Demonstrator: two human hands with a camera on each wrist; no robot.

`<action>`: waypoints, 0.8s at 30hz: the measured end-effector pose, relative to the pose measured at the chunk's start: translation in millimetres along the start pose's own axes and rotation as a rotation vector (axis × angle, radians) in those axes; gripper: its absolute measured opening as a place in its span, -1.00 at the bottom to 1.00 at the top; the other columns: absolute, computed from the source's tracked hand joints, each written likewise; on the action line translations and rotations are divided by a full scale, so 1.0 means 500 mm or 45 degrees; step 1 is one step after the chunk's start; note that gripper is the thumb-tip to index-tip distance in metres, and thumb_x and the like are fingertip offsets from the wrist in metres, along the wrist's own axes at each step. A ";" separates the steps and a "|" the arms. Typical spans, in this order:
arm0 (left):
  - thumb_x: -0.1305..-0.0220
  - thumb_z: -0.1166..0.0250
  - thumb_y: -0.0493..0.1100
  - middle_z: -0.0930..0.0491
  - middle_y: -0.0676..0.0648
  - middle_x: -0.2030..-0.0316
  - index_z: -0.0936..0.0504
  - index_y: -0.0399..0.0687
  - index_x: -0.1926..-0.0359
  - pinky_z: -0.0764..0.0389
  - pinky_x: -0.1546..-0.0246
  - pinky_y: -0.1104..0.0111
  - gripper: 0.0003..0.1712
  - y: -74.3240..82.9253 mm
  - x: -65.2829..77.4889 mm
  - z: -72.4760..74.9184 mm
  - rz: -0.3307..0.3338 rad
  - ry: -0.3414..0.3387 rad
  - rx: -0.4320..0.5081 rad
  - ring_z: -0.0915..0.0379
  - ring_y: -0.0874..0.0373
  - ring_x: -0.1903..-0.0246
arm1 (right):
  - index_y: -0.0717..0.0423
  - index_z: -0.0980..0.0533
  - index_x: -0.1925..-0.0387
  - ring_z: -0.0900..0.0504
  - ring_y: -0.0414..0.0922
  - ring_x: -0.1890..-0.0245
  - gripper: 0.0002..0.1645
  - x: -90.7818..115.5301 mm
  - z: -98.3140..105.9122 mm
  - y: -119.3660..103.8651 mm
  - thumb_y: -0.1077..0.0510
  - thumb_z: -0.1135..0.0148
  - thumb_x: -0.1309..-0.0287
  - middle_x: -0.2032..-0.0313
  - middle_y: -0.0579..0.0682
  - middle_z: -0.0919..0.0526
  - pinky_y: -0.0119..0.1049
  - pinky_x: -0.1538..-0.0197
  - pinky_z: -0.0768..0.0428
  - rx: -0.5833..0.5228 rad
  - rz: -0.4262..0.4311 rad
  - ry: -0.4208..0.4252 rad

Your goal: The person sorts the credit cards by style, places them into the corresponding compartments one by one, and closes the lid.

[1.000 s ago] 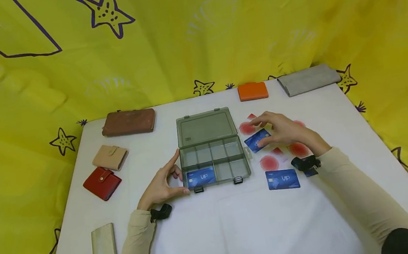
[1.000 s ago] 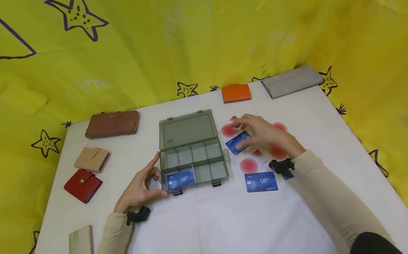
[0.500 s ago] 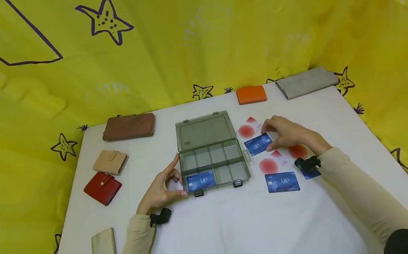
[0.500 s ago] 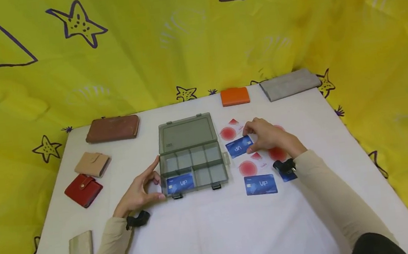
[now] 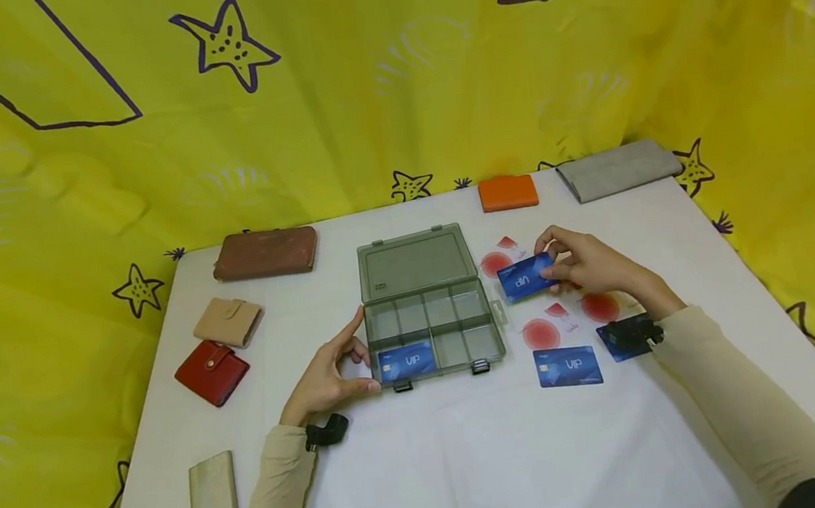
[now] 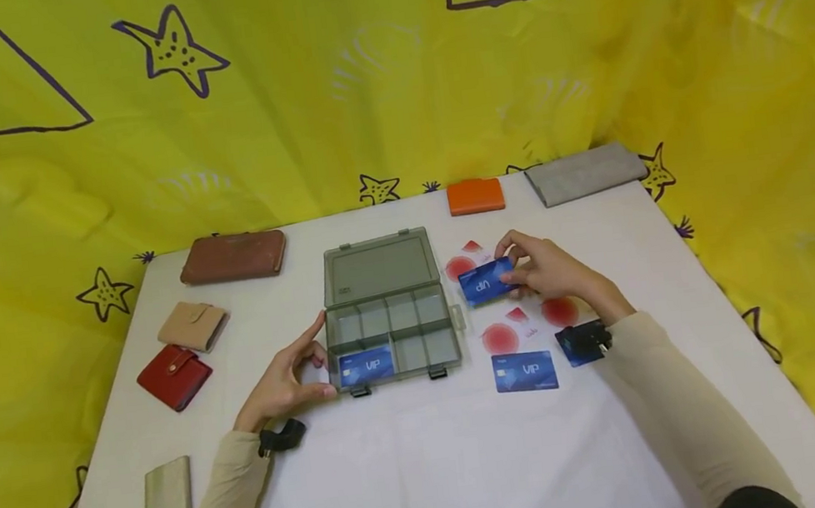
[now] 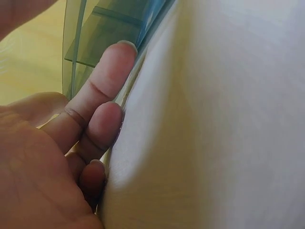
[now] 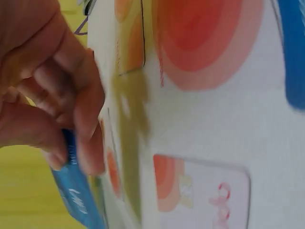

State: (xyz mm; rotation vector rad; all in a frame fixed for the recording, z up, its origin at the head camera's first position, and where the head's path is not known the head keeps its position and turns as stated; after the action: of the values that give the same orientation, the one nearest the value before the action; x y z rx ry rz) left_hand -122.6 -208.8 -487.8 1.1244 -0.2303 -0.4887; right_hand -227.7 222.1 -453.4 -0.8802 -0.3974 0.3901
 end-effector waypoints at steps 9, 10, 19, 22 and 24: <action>0.02 -0.67 -0.38 -0.66 -0.24 0.31 0.00 -0.21 -0.69 -0.45 0.00 0.36 0.38 -0.005 0.001 0.000 -0.012 0.005 0.009 -0.45 -0.08 0.21 | 0.30 -0.41 -0.43 -0.85 0.09 0.18 -0.32 0.006 -0.040 -0.052 0.36 -0.39 -0.33 0.06 0.09 -0.66 -0.30 0.10 -0.77 -0.537 0.147 0.104; 0.01 -0.67 -0.37 -0.66 -0.23 0.30 0.00 -0.19 -0.70 -0.45 -0.01 0.37 0.38 -0.005 0.001 0.000 -0.005 0.005 0.012 -0.45 -0.07 0.21 | 0.31 -0.40 -0.44 -0.84 0.04 0.15 -0.28 0.005 -0.051 -0.062 0.38 -0.41 -0.30 0.04 0.04 -0.68 -0.31 0.08 -0.76 -0.583 0.162 0.088; 0.01 -0.67 -0.36 -0.67 -0.22 0.30 0.00 -0.17 -0.70 -0.46 0.00 0.37 0.37 -0.003 0.002 0.001 0.000 0.011 0.003 -0.46 -0.03 0.21 | 0.34 -0.52 -0.34 -0.68 -0.17 0.15 -0.24 -0.005 -0.171 -0.162 0.39 -0.58 -0.09 0.08 0.04 -0.67 -0.43 -0.03 -0.70 -0.582 0.297 0.026; 0.01 -0.68 -0.37 -0.66 -0.23 0.31 0.00 -0.19 -0.70 -0.47 0.00 0.35 0.37 -0.004 0.000 0.003 -0.015 0.011 -0.001 -0.47 -0.06 0.22 | 0.26 -0.61 -0.24 -0.68 -0.05 0.10 -0.27 -0.007 -0.216 -0.197 0.29 -0.67 0.00 0.02 0.12 -0.72 -0.35 -0.03 -0.69 -0.374 0.420 0.073; 0.00 -0.68 -0.36 -0.66 -0.23 0.31 0.00 -0.22 -0.69 -0.47 0.00 0.34 0.37 -0.004 0.000 0.004 -0.022 0.011 -0.002 -0.47 -0.08 0.22 | 0.17 -0.66 -0.18 -0.67 0.02 -0.03 -0.29 -0.010 -0.244 -0.217 0.19 -0.73 0.06 -0.08 0.12 -0.74 -0.18 -0.11 -0.65 -0.226 0.485 0.116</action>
State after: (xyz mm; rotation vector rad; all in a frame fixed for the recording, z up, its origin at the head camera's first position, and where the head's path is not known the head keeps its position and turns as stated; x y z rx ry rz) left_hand -123.9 -210.8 -488.8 1.1275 -0.2126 -0.4994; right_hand -154.7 76.7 -437.6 -1.1470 -0.1793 0.6694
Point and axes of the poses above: each hand's wrist, its own x-axis away from the middle knuckle, its own z-axis out of the back of the hand, y = z × x, the point moved 5 cm from there along -x, towards the middle knuckle
